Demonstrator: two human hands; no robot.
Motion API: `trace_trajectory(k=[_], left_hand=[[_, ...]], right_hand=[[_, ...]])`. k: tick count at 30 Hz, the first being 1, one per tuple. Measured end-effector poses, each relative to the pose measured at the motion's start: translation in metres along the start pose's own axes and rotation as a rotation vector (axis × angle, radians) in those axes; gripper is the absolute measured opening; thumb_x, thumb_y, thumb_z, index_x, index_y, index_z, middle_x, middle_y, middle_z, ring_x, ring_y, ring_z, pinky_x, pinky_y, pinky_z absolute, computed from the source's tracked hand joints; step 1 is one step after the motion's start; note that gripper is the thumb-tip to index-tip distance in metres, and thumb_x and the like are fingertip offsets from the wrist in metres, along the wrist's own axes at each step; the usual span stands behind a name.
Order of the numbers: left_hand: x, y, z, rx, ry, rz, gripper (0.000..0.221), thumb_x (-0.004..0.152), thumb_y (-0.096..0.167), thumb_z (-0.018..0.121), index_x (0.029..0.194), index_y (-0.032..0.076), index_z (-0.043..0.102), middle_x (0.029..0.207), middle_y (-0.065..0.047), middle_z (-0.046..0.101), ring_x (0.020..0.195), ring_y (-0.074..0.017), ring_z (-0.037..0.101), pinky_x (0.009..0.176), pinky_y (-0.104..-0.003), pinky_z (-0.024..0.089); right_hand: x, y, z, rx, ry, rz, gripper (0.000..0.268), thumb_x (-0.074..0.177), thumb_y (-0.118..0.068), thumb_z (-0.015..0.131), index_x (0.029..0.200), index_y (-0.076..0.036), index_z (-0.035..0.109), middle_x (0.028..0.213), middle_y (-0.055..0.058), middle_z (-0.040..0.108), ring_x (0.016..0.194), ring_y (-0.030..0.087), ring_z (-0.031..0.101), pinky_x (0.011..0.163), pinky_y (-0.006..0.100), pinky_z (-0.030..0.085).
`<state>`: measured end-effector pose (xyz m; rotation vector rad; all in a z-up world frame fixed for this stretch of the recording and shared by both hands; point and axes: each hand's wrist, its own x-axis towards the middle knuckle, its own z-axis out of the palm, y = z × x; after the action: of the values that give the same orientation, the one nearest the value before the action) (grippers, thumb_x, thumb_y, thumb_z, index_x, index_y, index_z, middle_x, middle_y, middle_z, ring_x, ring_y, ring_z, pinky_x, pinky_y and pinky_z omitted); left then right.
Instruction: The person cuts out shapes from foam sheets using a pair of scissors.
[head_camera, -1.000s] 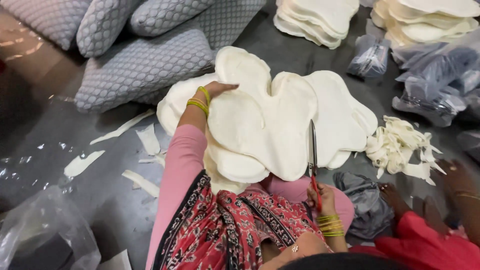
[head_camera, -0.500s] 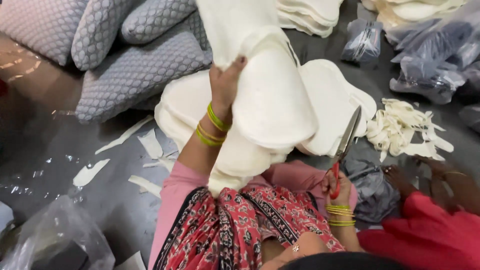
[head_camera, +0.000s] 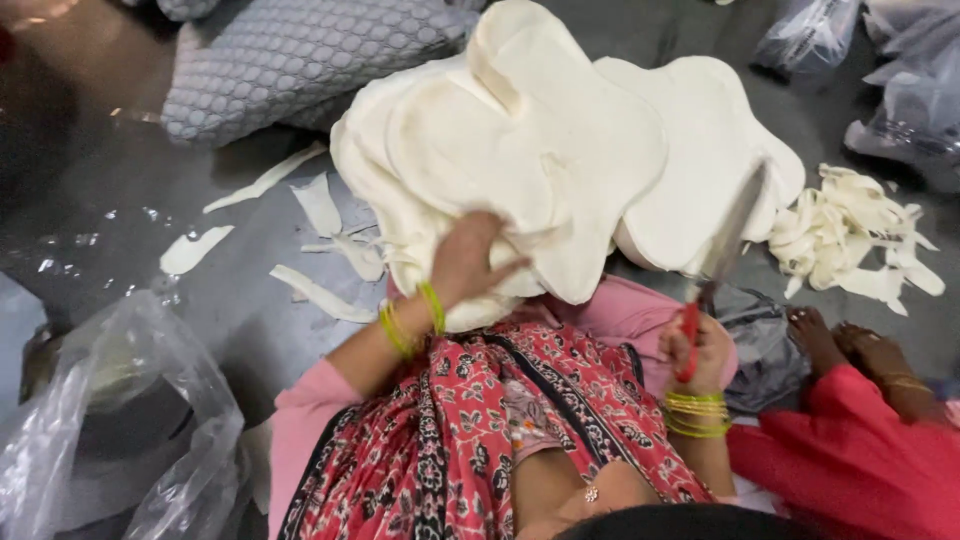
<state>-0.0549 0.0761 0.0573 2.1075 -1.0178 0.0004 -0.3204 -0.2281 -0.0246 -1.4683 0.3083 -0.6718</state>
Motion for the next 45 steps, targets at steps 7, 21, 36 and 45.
trace_trajectory(k=[7,21,36,45], left_hand=[[0.050,-0.019,0.068,0.646,-0.271,0.339,0.058,0.066,0.063,0.077,0.106,0.021,0.078,0.123,-0.016,0.066,0.124,-0.0442,0.053,0.106,-0.065,0.041],[-0.028,-0.101,0.060,-0.722,0.217,-0.616,0.041,0.085,0.021,0.081,0.117,-0.001,0.067,0.100,-0.011,0.073,0.087,-0.0209,0.075,0.075,-0.030,0.063],[-0.008,-0.055,0.103,-1.014,0.141,-0.912,0.037,0.096,0.023,0.075,0.110,-0.008,0.060,0.088,-0.015,0.068,0.057,-0.0192,0.066,0.042,-0.029,0.047],[-0.002,-0.019,0.049,-1.025,0.120,-0.965,0.018,0.091,0.021,0.065,0.083,0.005,0.069,0.071,0.001,0.073,0.045,-0.0143,0.064,0.036,-0.026,0.038]], right_hand=[[0.001,0.018,0.021,0.008,-0.083,0.113,0.020,0.091,-0.013,0.075,0.097,-0.001,0.061,0.071,0.001,0.058,0.052,0.008,0.050,0.046,0.022,0.040],[0.014,0.040,-0.044,-0.324,-0.613,0.442,0.020,0.082,-0.006,0.081,0.091,-0.004,0.064,0.076,-0.003,0.059,0.067,0.004,0.053,0.059,0.023,0.043],[0.041,0.038,-0.028,-0.216,-0.839,0.771,0.019,0.087,-0.017,0.077,0.088,-0.005,0.064,0.067,-0.002,0.060,0.050,0.006,0.053,0.045,0.023,0.041],[0.064,0.028,-0.019,-0.203,-0.964,0.780,0.024,0.091,-0.024,0.074,0.085,-0.004,0.063,0.066,-0.001,0.060,0.050,0.006,0.055,0.045,0.023,0.044]])
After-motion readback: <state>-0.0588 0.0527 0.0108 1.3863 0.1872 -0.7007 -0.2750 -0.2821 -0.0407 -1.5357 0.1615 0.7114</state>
